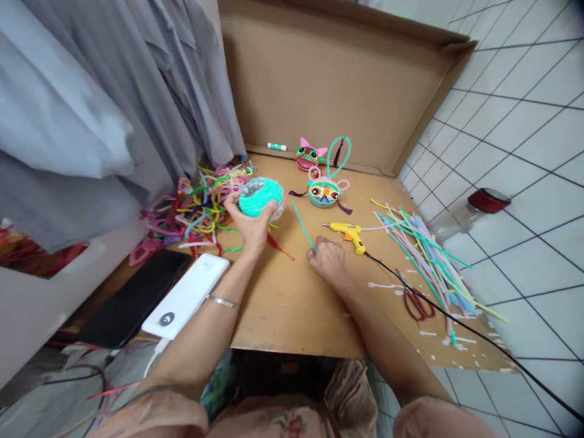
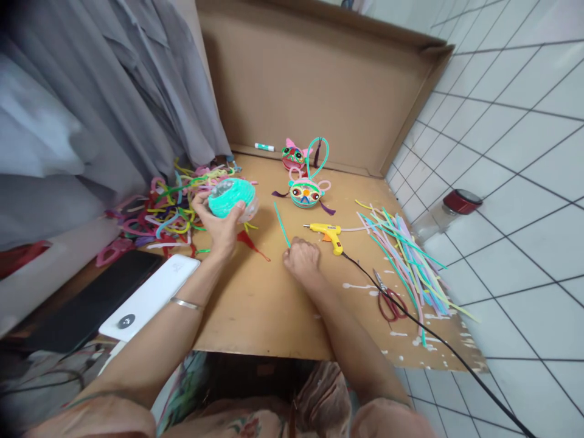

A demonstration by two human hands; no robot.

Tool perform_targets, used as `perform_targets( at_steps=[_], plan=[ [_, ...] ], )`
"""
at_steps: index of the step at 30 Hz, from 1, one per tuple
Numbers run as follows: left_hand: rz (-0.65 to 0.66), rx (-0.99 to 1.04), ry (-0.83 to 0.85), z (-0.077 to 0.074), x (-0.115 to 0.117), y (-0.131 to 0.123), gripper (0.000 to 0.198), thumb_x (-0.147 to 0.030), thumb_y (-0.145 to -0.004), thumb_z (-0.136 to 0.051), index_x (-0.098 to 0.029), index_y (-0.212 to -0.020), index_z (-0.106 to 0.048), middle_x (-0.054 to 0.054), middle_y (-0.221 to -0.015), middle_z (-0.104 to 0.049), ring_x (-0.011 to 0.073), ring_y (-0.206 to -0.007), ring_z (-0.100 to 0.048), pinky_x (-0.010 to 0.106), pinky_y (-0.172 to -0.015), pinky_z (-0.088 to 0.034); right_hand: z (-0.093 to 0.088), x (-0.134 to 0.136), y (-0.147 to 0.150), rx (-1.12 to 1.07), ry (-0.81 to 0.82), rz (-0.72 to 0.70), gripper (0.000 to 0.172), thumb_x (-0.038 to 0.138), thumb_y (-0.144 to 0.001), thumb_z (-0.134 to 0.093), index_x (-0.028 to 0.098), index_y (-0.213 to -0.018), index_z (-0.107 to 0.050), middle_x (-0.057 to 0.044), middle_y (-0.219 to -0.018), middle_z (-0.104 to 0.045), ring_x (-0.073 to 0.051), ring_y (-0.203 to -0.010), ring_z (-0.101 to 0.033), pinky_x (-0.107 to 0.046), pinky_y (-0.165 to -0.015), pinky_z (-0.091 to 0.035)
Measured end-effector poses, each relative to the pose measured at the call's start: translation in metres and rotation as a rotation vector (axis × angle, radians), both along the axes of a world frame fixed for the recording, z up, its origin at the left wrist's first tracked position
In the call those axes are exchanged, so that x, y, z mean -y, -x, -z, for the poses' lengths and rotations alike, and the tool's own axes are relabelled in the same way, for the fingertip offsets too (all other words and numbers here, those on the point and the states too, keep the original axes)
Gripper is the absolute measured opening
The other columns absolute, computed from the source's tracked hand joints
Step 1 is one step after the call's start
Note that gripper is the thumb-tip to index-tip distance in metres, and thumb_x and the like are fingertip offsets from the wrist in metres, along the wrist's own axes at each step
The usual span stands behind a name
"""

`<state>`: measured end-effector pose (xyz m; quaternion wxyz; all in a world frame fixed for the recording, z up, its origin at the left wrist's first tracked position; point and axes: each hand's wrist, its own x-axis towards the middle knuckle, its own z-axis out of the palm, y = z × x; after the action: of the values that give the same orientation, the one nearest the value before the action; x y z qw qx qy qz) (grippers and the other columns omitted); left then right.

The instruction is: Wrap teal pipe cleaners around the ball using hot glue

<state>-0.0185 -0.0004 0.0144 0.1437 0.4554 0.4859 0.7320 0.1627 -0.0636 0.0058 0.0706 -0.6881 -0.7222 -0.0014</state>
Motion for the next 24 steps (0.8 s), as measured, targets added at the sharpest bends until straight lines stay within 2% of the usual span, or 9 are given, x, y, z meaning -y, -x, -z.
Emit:
perform_targets(
  at_steps=[3, 6, 9, 12, 15, 17, 20, 24],
  plan=[
    [-0.033, 0.003, -0.044, 0.000, -0.001, 0.001, 0.071, -0.046, -0.062, -0.078, -0.024, -0.116, -0.036, 0.008, -0.121, -0.046, 0.0237, -0.116, -0.053, 0.039, -0.102, -0.045, -0.012, 0.003, 0.002, 0.033, 0.159, 0.056, 0.021, 0.024, -0.089, -0.050, 0.015, -0.104, -0.062, -0.016, -0.101, -0.074, -0.025, -0.089, -0.072, -0.031, -0.069, -0.046],
    [-0.012, -0.017, -0.056, -0.001, 0.001, -0.003, 0.071, -0.041, -0.059, -0.081, -0.023, -0.115, -0.041, 0.006, -0.120, -0.049, 0.0235, -0.115, -0.055, 0.038, -0.103, -0.044, -0.013, 0.000, -0.002, -0.008, 0.174, 0.079, 0.021, 0.023, -0.090, -0.048, 0.015, -0.103, -0.062, -0.016, -0.099, -0.074, -0.026, -0.089, -0.072, -0.031, -0.071, -0.047],
    [0.023, -0.024, -0.023, -0.001, 0.003, -0.007, 0.070, -0.038, -0.059, -0.081, -0.022, -0.116, -0.043, 0.006, -0.121, -0.051, 0.0238, -0.117, -0.055, 0.038, -0.104, -0.044, -0.005, -0.004, -0.009, -0.215, -0.043, 0.083, 0.017, 0.022, -0.091, -0.043, 0.016, -0.094, -0.059, -0.014, -0.094, -0.073, -0.025, -0.086, -0.070, -0.033, -0.074, -0.048],
    [0.102, -0.037, 0.030, -0.002, 0.004, -0.009, 0.071, -0.036, -0.056, -0.082, -0.022, -0.116, -0.046, 0.006, -0.122, -0.054, 0.0239, -0.116, -0.056, 0.037, -0.102, -0.046, 0.005, -0.009, -0.014, -0.614, -0.388, 0.058, 0.015, 0.028, -0.093, -0.040, 0.020, -0.088, -0.052, -0.010, -0.088, -0.072, -0.021, -0.079, -0.069, -0.032, -0.072, -0.050],
    [0.302, -0.089, 0.119, -0.003, 0.007, -0.012, 0.072, -0.036, -0.053, -0.083, -0.021, -0.114, -0.049, 0.005, -0.117, -0.058, 0.0232, -0.108, -0.059, 0.037, -0.097, -0.049, 0.009, -0.012, -0.017, -1.037, -0.594, 0.018, 0.015, 0.036, -0.095, -0.043, 0.022, -0.094, -0.047, -0.003, -0.083, -0.070, -0.014, -0.061, -0.064, -0.028, -0.061, -0.052],
    [0.478, -0.156, 0.190, -0.003, 0.011, -0.017, 0.071, -0.036, -0.053, -0.082, -0.020, -0.115, -0.051, 0.005, -0.115, -0.060, 0.0234, -0.104, -0.061, 0.037, -0.093, -0.051, 0.008, -0.014, -0.016, -1.218, -0.681, 0.004, 0.016, 0.037, -0.093, -0.050, 0.023, -0.098, -0.045, -0.001, -0.084, -0.069, -0.011, -0.058, -0.064, -0.026, -0.061, -0.053],
    [0.676, -0.279, 0.208, -0.001, 0.018, -0.023, 0.074, -0.036, -0.052, -0.083, -0.020, -0.118, -0.053, 0.007, -0.121, -0.060, 0.0268, -0.111, -0.060, 0.041, -0.098, -0.050, 0.002, -0.017, -0.014, -1.340, -0.809, 0.003, 0.019, 0.034, -0.089, -0.056, 0.022, -0.101, -0.047, -0.002, -0.088, -0.068, -0.011, -0.066, -0.068, -0.027, -0.070, -0.057],
    [0.781, -0.398, 0.150, 0.004, 0.021, -0.026, 0.073, -0.035, -0.053, -0.083, -0.019, -0.119, -0.055, 0.009, -0.127, -0.059, 0.0293, -0.119, -0.058, 0.045, -0.105, -0.046, -0.003, -0.018, -0.014, -1.335, -0.865, 0.020, 0.016, 0.034, -0.090, -0.055, 0.020, -0.098, -0.053, -0.004, -0.091, -0.069, -0.013, -0.074, -0.070, -0.029, -0.074, -0.058]
  ],
)
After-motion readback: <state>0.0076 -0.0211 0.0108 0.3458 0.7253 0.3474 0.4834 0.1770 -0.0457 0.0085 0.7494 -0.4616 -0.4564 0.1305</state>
